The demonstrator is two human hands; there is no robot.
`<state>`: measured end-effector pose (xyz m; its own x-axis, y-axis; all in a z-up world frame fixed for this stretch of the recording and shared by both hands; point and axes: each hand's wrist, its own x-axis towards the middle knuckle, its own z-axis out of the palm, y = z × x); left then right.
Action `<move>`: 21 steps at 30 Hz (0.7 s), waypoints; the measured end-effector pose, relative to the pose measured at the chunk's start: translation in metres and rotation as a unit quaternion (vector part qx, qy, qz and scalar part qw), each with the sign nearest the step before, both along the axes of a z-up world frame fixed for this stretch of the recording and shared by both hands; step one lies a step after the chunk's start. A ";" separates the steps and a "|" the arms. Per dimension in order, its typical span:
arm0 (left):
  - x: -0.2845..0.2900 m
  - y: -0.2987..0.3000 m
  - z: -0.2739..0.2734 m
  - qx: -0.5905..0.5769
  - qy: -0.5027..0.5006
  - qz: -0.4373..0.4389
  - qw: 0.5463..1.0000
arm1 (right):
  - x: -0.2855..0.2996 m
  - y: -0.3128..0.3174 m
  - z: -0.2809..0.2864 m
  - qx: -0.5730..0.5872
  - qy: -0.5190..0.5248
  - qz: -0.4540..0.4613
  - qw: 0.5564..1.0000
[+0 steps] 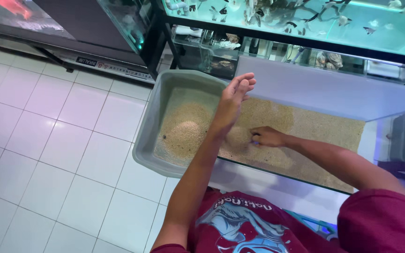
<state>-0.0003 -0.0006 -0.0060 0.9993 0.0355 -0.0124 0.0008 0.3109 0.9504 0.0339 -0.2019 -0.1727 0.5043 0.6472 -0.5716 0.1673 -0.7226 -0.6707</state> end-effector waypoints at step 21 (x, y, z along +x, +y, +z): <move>0.006 0.008 -0.016 -0.185 0.055 -0.088 0.977 | -0.001 -0.019 0.147 0.318 -0.005 -0.137 0.938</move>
